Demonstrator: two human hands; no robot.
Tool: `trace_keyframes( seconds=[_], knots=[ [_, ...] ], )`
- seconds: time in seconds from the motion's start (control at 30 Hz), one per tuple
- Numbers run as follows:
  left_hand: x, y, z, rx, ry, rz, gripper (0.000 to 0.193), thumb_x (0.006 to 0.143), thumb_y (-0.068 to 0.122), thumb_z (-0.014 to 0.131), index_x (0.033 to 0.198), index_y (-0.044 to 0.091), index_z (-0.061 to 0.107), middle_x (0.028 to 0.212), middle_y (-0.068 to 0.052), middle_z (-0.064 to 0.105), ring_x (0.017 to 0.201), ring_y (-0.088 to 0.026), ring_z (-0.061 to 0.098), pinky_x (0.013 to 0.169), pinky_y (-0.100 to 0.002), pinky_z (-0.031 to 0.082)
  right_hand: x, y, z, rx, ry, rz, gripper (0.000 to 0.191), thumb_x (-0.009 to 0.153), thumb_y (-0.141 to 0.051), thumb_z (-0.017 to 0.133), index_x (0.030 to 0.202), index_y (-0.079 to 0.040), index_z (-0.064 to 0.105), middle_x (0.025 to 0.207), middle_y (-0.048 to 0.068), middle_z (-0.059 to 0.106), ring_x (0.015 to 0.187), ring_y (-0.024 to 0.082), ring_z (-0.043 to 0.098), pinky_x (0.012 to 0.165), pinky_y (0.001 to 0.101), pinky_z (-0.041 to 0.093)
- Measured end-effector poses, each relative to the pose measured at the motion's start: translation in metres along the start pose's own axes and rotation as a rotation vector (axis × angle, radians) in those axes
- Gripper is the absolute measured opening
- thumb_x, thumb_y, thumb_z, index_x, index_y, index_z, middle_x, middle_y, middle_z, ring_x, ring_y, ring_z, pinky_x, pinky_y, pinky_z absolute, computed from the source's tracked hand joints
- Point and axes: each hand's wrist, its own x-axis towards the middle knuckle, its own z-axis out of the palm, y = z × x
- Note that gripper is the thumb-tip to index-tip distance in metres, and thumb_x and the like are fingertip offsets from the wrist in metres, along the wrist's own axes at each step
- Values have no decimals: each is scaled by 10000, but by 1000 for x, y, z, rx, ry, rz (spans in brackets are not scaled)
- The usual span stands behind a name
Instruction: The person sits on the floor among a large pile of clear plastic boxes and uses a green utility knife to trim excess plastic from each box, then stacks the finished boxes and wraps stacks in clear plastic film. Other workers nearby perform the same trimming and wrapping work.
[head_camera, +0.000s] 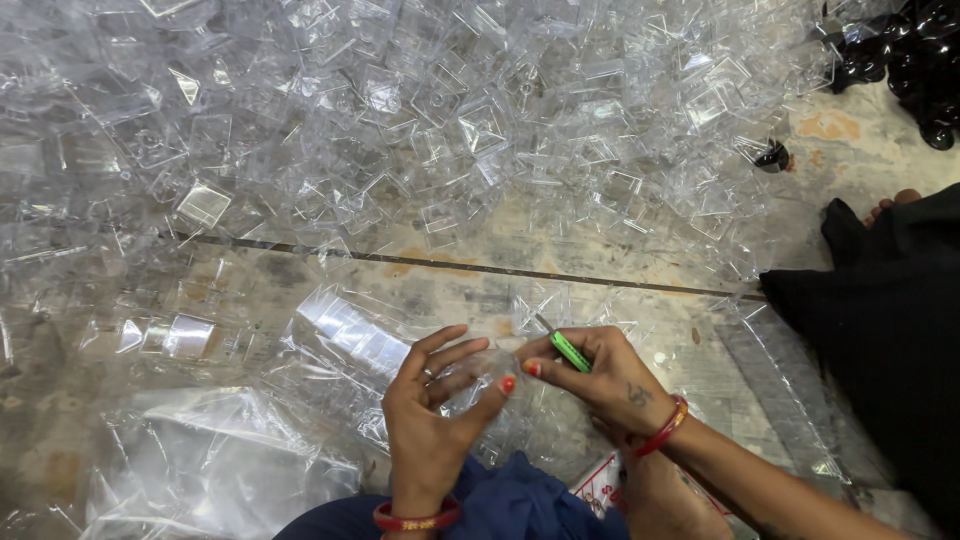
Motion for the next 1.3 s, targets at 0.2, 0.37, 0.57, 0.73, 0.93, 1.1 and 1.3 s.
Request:
trace_keyframes(
  seconds=[0.2,0.37,0.57,0.73,0.93,1.1,1.3],
  knots=[
    [2,-18,-7,-149,46,-96,613,692,13,843,1267,23,630,1142,-149,747,881,-183,787,680,-233,612,-5,0,4,-70,19,160,288,865,-152,812,1098,14,833,773,66,693,684,80,534,621,258,438],
    [2,-24,-7,-23,11,-32,428,775,149,863,1145,-14,723,1145,-161,773,1012,-188,762,821,-286,592,-5,6,5,36,64,79,250,838,-144,802,1017,31,804,851,28,796,777,57,692,727,231,565],
    [-2,-25,-9,94,-73,94,536,807,262,830,1261,7,703,1290,-114,714,1186,-201,684,963,-325,545,-8,12,7,39,55,111,238,847,-141,803,1000,41,802,830,43,777,755,62,671,706,240,549],
    [-3,-27,-7,-154,-274,39,648,767,256,872,1325,1,662,1235,-120,757,1193,-220,712,1042,-354,548,-11,12,5,80,19,123,241,862,-139,781,1013,48,796,843,58,781,770,72,681,708,245,556],
    [-8,-28,-4,-93,-228,158,821,619,209,965,1336,9,619,1212,-120,758,1159,-217,730,1022,-361,559,-11,14,6,136,16,69,220,864,-116,781,979,72,781,861,80,793,798,96,719,752,254,587],
    [-9,-29,-4,-71,-218,263,787,595,170,996,1272,8,632,1235,-130,754,1147,-221,740,1030,-365,587,-12,16,10,171,49,41,186,869,-85,776,971,71,772,869,82,781,803,87,702,740,248,577],
    [-11,-29,-7,-62,-241,337,782,603,180,1002,1274,9,638,1282,-138,740,1188,-237,734,1047,-373,594,-13,19,11,184,24,49,174,875,-77,770,969,70,765,879,80,783,808,79,695,741,244,578]
  ],
)
